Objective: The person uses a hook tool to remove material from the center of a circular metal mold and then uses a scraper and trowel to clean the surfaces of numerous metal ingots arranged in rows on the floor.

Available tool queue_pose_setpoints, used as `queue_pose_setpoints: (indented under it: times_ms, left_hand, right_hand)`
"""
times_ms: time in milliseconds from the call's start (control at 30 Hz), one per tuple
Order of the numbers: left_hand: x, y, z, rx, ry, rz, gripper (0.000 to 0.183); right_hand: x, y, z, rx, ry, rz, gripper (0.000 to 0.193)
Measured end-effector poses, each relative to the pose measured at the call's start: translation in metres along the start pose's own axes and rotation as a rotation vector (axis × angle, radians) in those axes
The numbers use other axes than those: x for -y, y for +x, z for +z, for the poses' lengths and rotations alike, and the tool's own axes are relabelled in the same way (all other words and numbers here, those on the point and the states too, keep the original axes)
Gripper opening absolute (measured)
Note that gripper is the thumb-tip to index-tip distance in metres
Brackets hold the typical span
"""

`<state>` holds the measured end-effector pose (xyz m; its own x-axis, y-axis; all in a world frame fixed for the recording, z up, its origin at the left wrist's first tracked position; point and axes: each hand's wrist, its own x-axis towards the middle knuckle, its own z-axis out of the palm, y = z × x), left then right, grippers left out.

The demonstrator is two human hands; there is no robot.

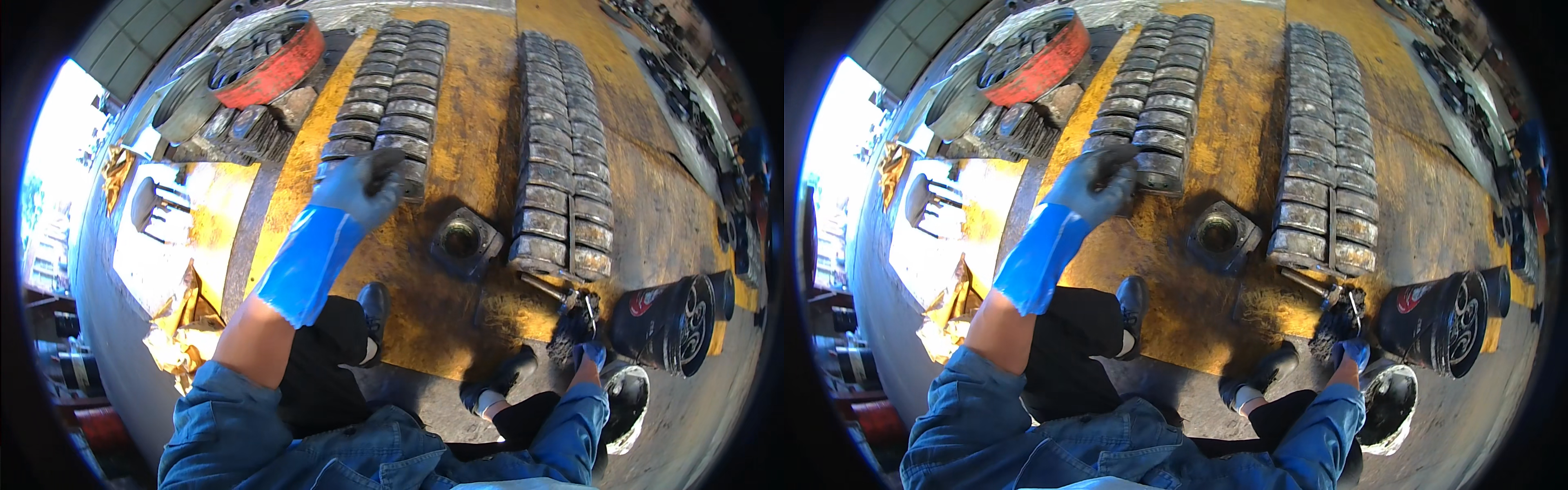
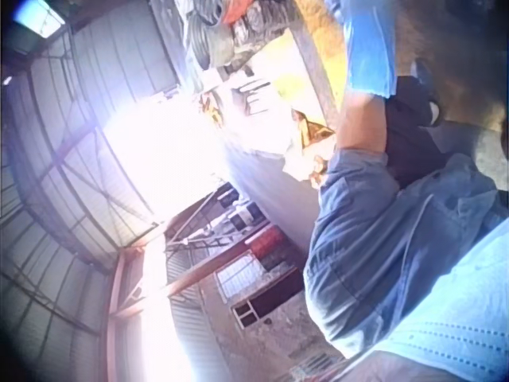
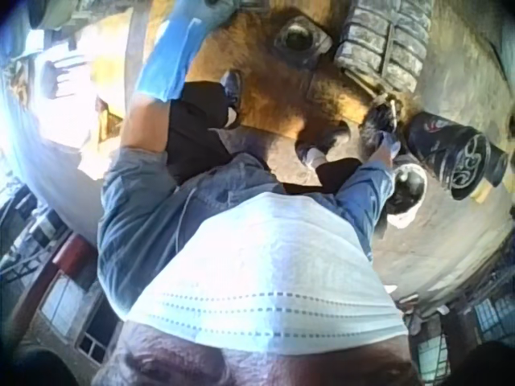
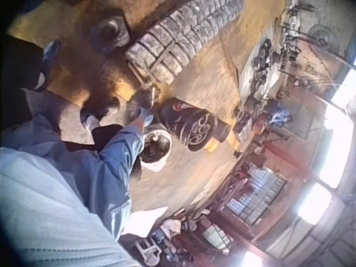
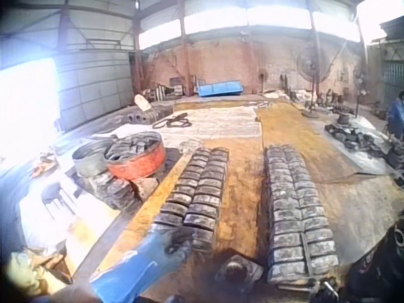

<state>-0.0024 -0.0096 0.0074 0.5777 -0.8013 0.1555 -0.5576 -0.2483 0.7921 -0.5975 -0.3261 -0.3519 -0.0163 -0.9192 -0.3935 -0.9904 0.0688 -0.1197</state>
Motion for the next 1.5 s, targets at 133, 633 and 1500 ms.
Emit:
queue_pose_setpoints:
  times_ms: [133, 633, 1500]
  left_hand:
    - [0.017, -0.014, 0.009, -0.096, 0.168, 0.179, 0.033]
    - [-0.068, -0.039, 0.039, 0.149, -0.001, 0.06, 0.047]
    - [-0.082, -0.061, 0.1, 0.798, -0.563, -0.352, 0.028]
  right_hand:
    - [0.006, -0.019, -0.022, -0.045, -0.002, -0.003, 0.027]
    - [0.068, -0.113, -0.231, -0.391, 0.665, -0.291, 0.034]
    - [0.259, -0.329, -0.25, 1.021, 0.799, -0.554, 0.035]
